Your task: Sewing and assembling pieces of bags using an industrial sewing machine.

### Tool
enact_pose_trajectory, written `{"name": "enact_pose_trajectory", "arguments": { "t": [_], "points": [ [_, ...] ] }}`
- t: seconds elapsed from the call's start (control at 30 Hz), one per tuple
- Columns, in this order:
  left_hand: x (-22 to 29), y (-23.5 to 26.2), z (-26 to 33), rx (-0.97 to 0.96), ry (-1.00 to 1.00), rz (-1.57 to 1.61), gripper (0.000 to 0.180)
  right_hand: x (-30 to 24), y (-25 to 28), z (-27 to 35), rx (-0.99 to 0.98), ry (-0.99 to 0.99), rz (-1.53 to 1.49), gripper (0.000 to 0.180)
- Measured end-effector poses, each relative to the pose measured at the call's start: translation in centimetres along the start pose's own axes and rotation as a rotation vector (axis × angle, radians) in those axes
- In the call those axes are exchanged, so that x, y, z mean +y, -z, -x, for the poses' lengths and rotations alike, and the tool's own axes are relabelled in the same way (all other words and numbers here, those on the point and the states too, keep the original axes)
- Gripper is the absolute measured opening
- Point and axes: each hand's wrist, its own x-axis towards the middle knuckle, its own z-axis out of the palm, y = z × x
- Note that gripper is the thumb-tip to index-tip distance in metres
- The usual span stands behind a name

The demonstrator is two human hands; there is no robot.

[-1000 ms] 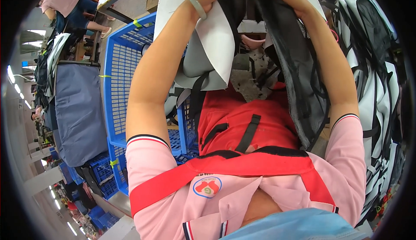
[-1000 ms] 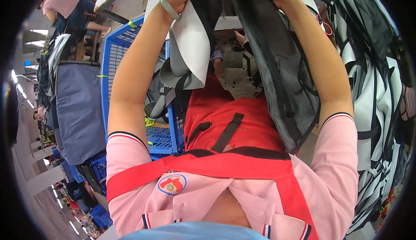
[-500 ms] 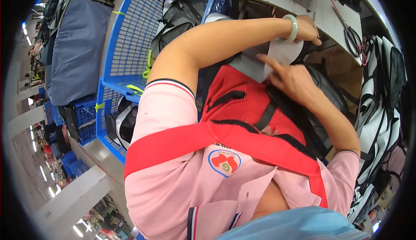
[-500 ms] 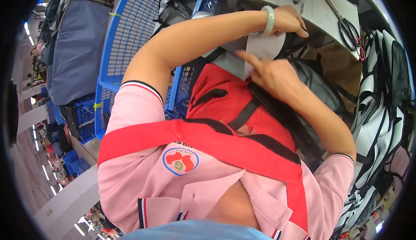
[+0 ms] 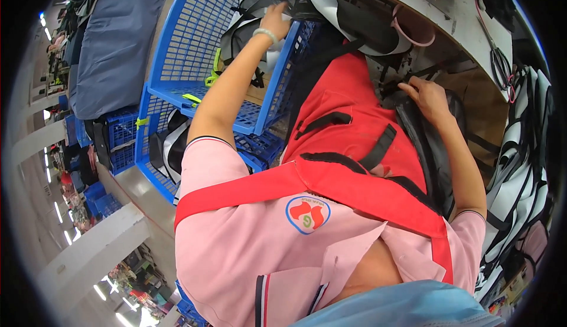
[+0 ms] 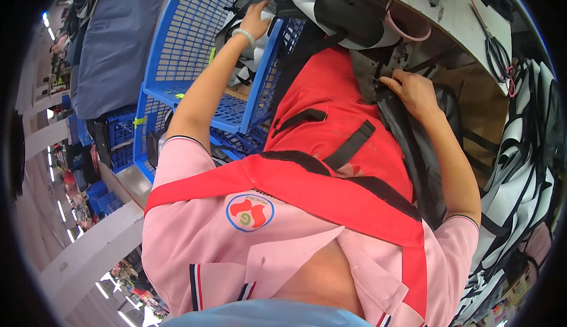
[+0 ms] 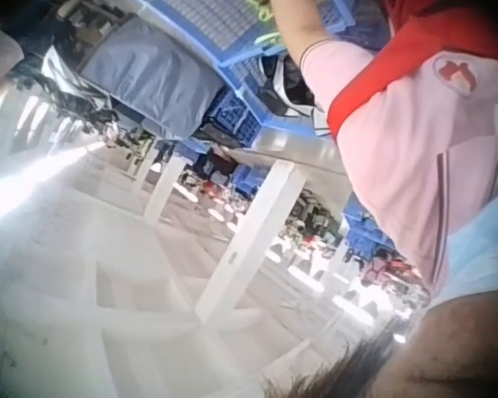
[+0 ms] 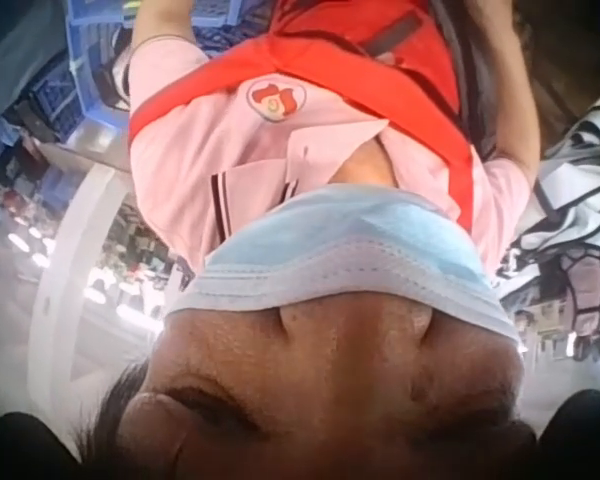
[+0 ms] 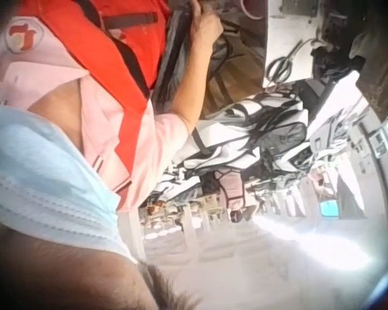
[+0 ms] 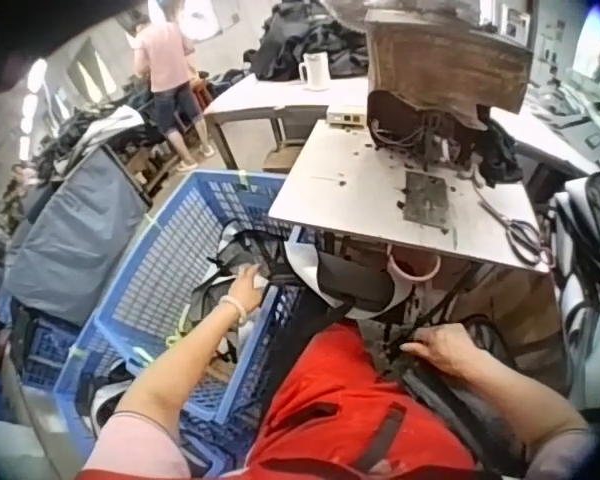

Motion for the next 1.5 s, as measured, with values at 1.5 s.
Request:
{"name": "enact_pose_trajectory", "arguments": {
  "t": [1.5],
  "points": [
    [26.0,8.3,9.8,-1.119,-0.854,0.195,0.024,-10.4,11.5,5.7,-0.255,0.609,-0.229,0.023]
  ]
}}
